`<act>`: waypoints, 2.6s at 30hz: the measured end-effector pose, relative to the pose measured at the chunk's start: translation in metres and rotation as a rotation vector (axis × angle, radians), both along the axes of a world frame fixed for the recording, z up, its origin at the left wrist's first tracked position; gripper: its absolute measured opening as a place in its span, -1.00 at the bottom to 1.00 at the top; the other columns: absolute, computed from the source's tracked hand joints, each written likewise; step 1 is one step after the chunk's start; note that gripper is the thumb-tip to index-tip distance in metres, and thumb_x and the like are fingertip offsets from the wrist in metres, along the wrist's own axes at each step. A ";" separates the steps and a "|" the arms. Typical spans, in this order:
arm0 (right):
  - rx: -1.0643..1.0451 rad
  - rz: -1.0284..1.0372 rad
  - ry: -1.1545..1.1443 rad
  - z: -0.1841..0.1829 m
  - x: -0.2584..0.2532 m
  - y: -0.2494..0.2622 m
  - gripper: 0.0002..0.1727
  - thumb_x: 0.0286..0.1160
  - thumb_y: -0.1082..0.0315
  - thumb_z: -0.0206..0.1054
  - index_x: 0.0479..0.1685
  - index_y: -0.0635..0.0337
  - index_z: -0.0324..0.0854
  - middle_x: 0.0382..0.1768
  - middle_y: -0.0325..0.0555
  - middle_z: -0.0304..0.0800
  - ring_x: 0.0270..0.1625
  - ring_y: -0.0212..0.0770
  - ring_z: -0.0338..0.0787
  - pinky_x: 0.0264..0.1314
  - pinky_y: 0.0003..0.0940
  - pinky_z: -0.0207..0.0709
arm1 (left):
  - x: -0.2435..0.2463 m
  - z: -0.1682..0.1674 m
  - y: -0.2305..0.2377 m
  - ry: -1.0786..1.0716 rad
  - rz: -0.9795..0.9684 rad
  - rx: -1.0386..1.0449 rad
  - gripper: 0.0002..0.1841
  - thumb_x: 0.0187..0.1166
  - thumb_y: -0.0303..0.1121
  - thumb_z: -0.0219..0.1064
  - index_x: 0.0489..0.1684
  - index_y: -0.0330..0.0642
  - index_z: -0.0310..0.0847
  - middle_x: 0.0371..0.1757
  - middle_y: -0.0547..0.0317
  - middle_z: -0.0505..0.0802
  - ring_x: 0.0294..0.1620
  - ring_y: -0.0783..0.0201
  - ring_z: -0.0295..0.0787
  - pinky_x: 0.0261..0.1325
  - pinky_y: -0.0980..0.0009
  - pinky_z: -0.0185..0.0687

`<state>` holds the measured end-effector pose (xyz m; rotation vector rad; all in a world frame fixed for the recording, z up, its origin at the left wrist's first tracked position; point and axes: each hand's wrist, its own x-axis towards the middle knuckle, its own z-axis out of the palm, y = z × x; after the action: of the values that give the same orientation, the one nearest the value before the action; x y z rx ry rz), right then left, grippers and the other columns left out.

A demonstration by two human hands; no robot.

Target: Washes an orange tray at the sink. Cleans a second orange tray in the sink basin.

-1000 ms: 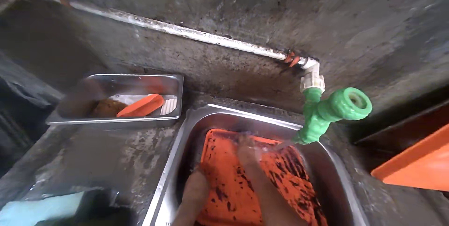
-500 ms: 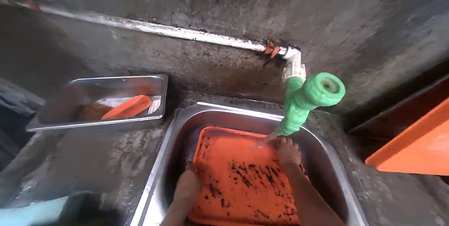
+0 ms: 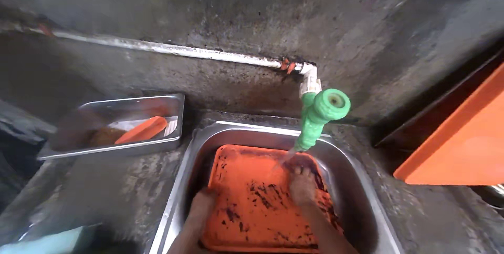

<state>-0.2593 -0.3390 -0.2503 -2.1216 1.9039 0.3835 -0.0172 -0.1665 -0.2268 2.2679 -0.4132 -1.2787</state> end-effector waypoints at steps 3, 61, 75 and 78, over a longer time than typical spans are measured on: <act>0.085 0.228 -0.228 0.020 0.041 0.041 -0.46 0.74 0.19 0.15 0.69 0.02 0.43 0.68 0.32 0.33 0.65 0.35 0.41 0.60 0.18 0.40 | 0.007 0.029 0.010 0.052 0.031 -0.104 -0.55 0.78 -0.16 0.23 0.38 -0.40 0.55 0.19 -0.30 0.78 0.21 -0.09 0.75 0.30 -0.08 0.62; -0.065 0.184 -0.936 0.118 0.090 0.101 -0.53 0.71 -0.07 0.16 0.41 -0.08 0.68 0.32 0.24 0.61 0.18 0.11 0.78 0.09 -0.06 0.75 | -0.051 0.193 0.013 -0.584 -0.129 -0.225 -0.39 0.61 -0.53 0.24 0.74 -0.16 0.34 0.17 -0.23 0.85 0.12 -0.10 0.85 0.24 -0.14 0.66; 0.030 0.133 -0.693 0.098 0.102 0.049 -0.49 0.74 0.16 0.21 0.63 0.04 0.46 0.53 0.19 0.54 0.58 0.22 0.53 0.57 0.13 0.45 | -0.053 0.157 0.016 -0.502 -0.095 -0.260 -0.34 0.57 -0.58 0.28 0.76 -0.20 0.29 0.34 -0.24 0.79 0.29 -0.09 0.80 0.38 -0.09 0.63; -0.088 0.275 -0.788 0.107 0.126 0.028 -0.59 0.71 0.17 0.28 0.46 0.06 0.59 0.38 0.14 0.67 0.38 0.23 0.68 0.29 0.19 0.62 | -0.059 0.165 0.019 -0.492 -0.094 -0.259 -0.36 0.57 -0.58 0.26 0.75 -0.23 0.31 0.32 -0.21 0.80 0.27 -0.07 0.81 0.38 -0.08 0.63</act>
<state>-0.1334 -0.3111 -0.1433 -2.1299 1.1985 -0.4449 -0.0761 -0.1474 -0.0620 2.3365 -0.8145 -0.6435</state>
